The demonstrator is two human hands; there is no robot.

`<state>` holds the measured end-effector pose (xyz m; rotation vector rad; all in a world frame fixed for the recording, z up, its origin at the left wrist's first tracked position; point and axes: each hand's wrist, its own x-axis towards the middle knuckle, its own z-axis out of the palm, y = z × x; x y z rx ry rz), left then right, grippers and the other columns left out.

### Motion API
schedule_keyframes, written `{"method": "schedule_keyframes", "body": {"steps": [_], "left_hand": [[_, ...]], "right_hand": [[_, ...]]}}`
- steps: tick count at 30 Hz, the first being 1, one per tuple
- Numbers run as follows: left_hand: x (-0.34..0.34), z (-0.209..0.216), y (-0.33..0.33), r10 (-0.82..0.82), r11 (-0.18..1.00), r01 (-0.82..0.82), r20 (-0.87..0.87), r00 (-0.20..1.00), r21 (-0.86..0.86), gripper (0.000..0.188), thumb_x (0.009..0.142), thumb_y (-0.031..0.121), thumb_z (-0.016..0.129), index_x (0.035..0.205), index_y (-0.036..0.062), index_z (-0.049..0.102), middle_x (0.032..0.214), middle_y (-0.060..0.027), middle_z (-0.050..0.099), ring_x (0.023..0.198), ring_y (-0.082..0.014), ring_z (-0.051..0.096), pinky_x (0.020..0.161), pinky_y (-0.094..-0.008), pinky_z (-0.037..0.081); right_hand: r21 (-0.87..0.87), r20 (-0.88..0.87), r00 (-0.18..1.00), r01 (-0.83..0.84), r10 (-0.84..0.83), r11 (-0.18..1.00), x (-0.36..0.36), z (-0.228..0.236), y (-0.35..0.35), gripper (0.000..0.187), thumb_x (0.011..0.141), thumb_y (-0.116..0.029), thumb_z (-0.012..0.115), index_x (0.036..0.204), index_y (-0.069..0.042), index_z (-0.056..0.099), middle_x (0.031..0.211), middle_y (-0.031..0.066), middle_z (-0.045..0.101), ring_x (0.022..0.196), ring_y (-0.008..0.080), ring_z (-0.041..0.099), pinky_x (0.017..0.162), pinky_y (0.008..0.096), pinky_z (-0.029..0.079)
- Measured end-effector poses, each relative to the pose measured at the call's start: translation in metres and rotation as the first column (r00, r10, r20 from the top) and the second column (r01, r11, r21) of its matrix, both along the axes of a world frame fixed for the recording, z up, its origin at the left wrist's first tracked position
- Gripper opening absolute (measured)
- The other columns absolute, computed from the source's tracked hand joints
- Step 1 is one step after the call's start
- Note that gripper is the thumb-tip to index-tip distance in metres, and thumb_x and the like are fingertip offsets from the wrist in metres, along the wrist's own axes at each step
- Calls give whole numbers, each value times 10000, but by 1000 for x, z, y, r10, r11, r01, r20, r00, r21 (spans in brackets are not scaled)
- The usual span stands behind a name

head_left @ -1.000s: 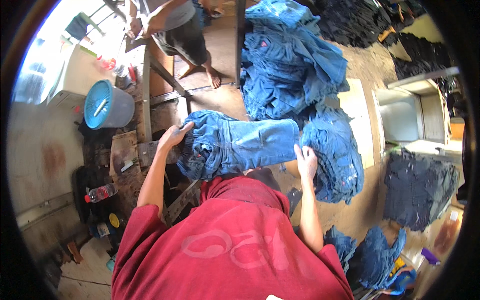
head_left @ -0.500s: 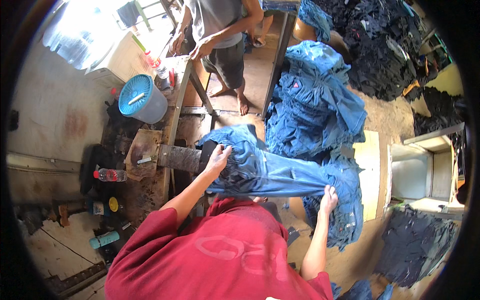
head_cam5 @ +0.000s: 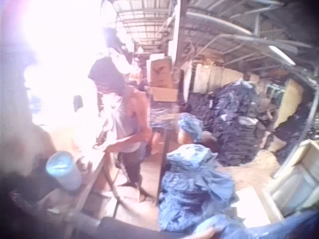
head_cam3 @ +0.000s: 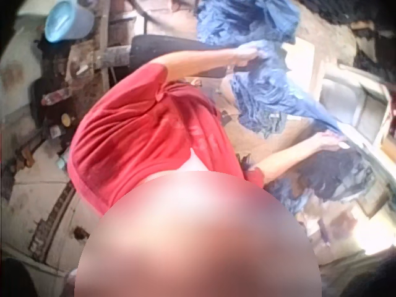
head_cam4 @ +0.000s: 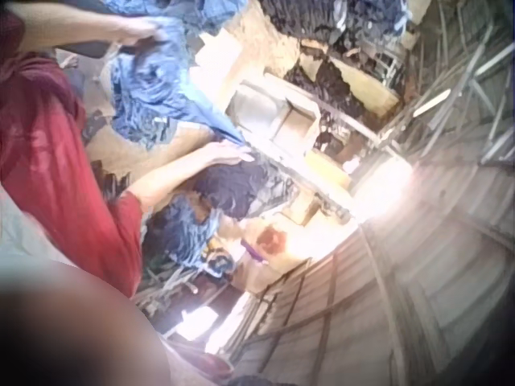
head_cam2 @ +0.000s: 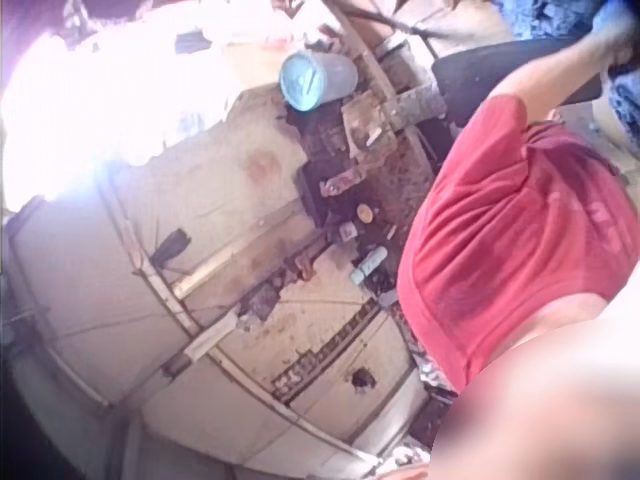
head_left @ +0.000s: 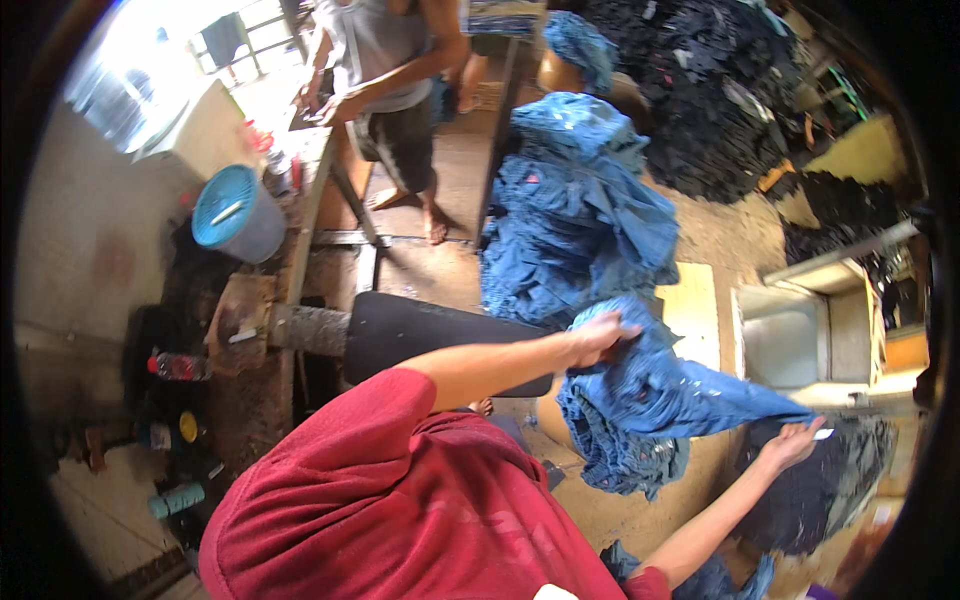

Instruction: The person repeatedly sews small metal pieces onto the hem of denim shorts using a needle and thread. They pick up a pair of shorts, stitch along the edge, and place the finished item on a growing pile. The process is repeated multiple times with different pairs of shorts.

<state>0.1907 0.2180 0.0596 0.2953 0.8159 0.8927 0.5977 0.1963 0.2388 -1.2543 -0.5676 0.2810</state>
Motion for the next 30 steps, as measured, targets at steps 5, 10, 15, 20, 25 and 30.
{"method": "schedule_keyframes", "body": {"steps": [5, 10, 15, 20, 25, 30], "left_hand": [[56, 153, 141, -168, 912, 53, 253, 953, 407, 299, 1027, 221, 690, 1243, 17, 649, 1027, -155, 759, 901, -282, 746, 880, -468, 612], [42, 292, 223, -66, 792, -92, 235, 970, 604, 236, 962, 230, 747, 1066, 20, 720, 978, -132, 751, 877, -278, 741, 884, -464, 599], [-39, 318, 255, 151, 691, -99, -9, 989, 717, 347, 911, 272, 808, 1144, 27, 728, 991, -94, 740, 931, -241, 721, 872, -414, 586], [-150, 218, 222, 655, 681, 147, -686, 317, 718, 419, 931, 430, 785, 1054, 35, 722, 774, 17, 598, 692, -88, 516, 606, -279, 408], [-254, 63, 101, 507, 771, 172, -754, 417, 613, 299, 1001, 133, 713, 1259, -19, 713, 1077, -134, 787, 809, -122, 706, 742, -231, 560], [-271, -32, -31, 383, 883, 148, -867, 318, 444, 153, 981, 83, 710, 1079, -17, 773, 891, -77, 789, 747, -90, 669, 666, -250, 506]], "right_hand": [[236, 48, 999, -14, 3, 972, 64, 133, 23, 433, 1077, -371, 651, 770, -164, 427, 665, -54, 283, 545, 82, 247, 481, 283, 215], [315, -1, 963, -257, 271, 914, 93, 206, 67, 313, 1075, -333, 656, 867, -140, 525, 689, -51, 339, 509, 58, 239, 469, 255, 231], [66, -18, 882, -470, 472, 880, 65, 155, 128, 262, 1008, -371, 759, 1094, -136, 680, 650, -89, 330, 494, 16, 264, 439, 212, 229], [-639, 207, 782, -347, 588, 687, 21, -30, 114, 433, 948, -518, 772, 841, -159, 555, 669, -60, 424, 537, 73, 372, 484, 270, 300], [-949, 266, 456, -30, 849, 314, 2, -236, 21, 526, 889, -461, 814, 1036, 1, 610, 920, 165, 723, 863, 352, 715, 789, 435, 567], [-861, 506, 100, -6, 857, 509, -20, -330, -53, 809, 773, -524, 894, 1236, 37, 541, 1258, 253, 659, 1192, 445, 638, 984, 472, 536]]}}
